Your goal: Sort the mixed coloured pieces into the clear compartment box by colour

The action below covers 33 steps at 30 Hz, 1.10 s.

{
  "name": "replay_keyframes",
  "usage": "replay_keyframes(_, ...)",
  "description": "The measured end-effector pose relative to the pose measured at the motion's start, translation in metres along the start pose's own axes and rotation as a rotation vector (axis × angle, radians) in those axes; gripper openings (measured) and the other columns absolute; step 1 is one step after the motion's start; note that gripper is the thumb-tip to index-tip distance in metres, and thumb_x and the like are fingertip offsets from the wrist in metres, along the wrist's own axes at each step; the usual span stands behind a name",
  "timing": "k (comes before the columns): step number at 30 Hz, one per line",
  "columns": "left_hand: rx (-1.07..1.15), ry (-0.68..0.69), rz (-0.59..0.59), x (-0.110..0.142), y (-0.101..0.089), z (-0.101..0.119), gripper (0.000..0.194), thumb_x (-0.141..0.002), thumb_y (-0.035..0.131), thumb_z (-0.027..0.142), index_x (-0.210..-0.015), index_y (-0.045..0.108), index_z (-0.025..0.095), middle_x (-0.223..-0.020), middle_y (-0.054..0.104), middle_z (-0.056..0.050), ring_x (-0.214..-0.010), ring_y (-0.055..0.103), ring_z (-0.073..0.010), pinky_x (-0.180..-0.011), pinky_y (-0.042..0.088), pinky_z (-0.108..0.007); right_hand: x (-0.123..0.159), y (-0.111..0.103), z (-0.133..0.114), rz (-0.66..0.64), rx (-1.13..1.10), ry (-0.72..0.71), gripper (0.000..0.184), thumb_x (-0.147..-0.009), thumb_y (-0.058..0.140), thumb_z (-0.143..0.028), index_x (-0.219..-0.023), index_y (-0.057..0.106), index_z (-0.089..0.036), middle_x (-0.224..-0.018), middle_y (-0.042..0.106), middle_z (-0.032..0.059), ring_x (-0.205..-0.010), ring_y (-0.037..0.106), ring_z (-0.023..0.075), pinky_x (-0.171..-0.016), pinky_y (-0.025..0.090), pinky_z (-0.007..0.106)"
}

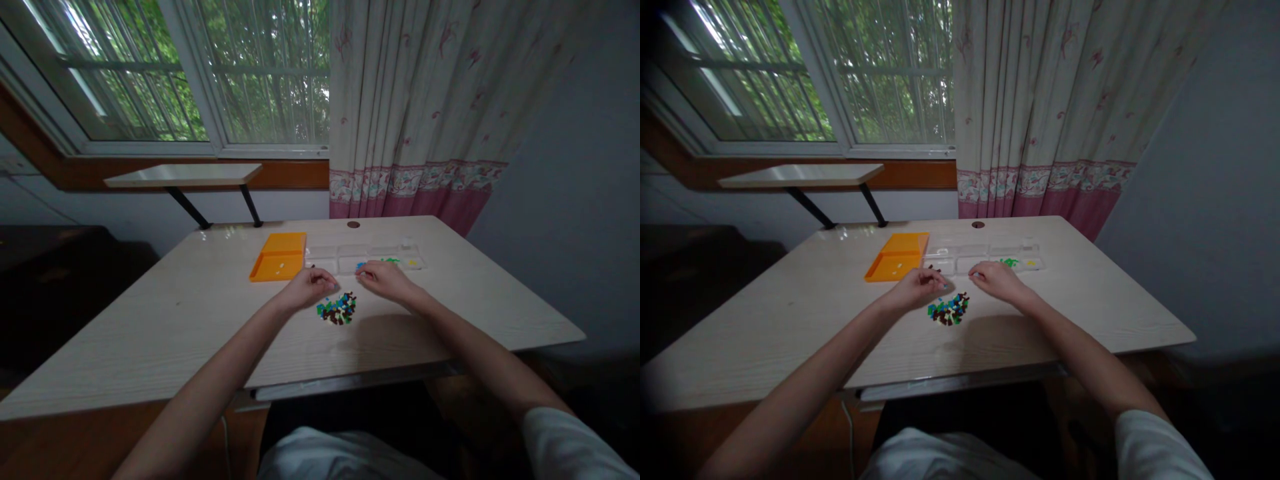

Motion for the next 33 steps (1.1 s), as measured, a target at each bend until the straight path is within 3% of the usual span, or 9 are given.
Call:
replay_keyframes(3,0.161,-0.034,0.012,-0.001,0.005,0.002,0.034,-0.059,0.072,0.039,-0.073,0.063,0.009,-0.049,0.047,0.004,-0.044,0.034,-0.0033,-0.043,0.021,-0.018,0.001,0.007,-0.025,0.074,-0.026,-0.106,0.018,-0.083,0.052,-0.028,-0.087,0.066,-0.018,-0.069,0.063,0.0022,-0.061,0.056,0.0107,-0.057,0.037,0.02)
replay_keyframes(7,0.245,-0.116,0.011,0.002,0.013,0.01,0.041,-0.053,0.074,0.044,-0.071,0.062,0.009,-0.042,0.04,0.007,-0.04,0.029,-0.0026,-0.041,0.018,-0.019,0.003,0.009,-0.039,0.199,-0.02,-0.171,0.019,-0.085,0.052,-0.031,-0.082,0.065,-0.018,-0.065,0.062,0.0018,-0.057,0.055,0.01,-0.056,0.036,0.02)
replay_keyframes(15,0.296,-0.132,0.052,0.005,0.016,0.016,0.042,-0.05,0.076,0.045,-0.067,0.063,0.01,-0.043,0.044,0.006,-0.045,0.037,-0.005,-0.045,0.024,-0.019,0.003,0.008,-0.042,0.257,0.048,-0.2,0.021,-0.086,0.05,-0.031,-0.08,0.065,-0.018,-0.062,0.062,0.0016,-0.055,0.054,0.0105,-0.057,0.036,0.022)
replay_keyframes(23,0.305,-0.14,0.059,0.002,0.015,0.003,0.044,-0.049,0.077,0.045,-0.068,0.063,0.008,-0.046,0.049,0.004,-0.042,0.035,-0.0034,-0.043,0.021,-0.018,0.003,0.009,-0.046,0.282,0.072,-0.241,0.019,-0.085,0.05,-0.028,-0.078,0.064,-0.018,-0.062,0.063,0.0019,-0.056,0.055,0.0109,-0.057,0.037,0.023)
replay_keyframes(28,0.313,-0.101,0.066,0.001,0.014,0.002,0.042,-0.048,0.078,0.043,-0.067,0.065,0.008,-0.056,0.059,-0.001,-0.052,0.047,-0.0071,-0.051,0.033,-0.02,0.005,0.007,-0.047,0.332,0.083,-0.252,0.015,-0.082,0.051,-0.026,-0.078,0.063,-0.018,-0.061,0.063,0.0013,-0.054,0.055,0.0111,-0.056,0.036,0.023)
replay_keyframes(33,0.25,-0.044,0.064,-0.001,0.014,0.003,0.04,-0.053,0.076,0.043,-0.07,0.066,0.008,-0.061,0.062,-0.003,-0.056,0.051,-0.0093,-0.055,0.037,-0.021,0.005,0.008,-0.046,0.348,0.078,-0.247,0.012,-0.08,0.053,-0.025,-0.079,0.063,-0.018,-0.062,0.062,0.0007,-0.055,0.054,0.0107,-0.057,0.036,0.023)
Point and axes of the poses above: each hand's wrist, its own x-axis away from the middle knuckle, its own y-axis out of the palm, z = x × y, the point moved 5 cm from there along -x, towards the middle knuckle
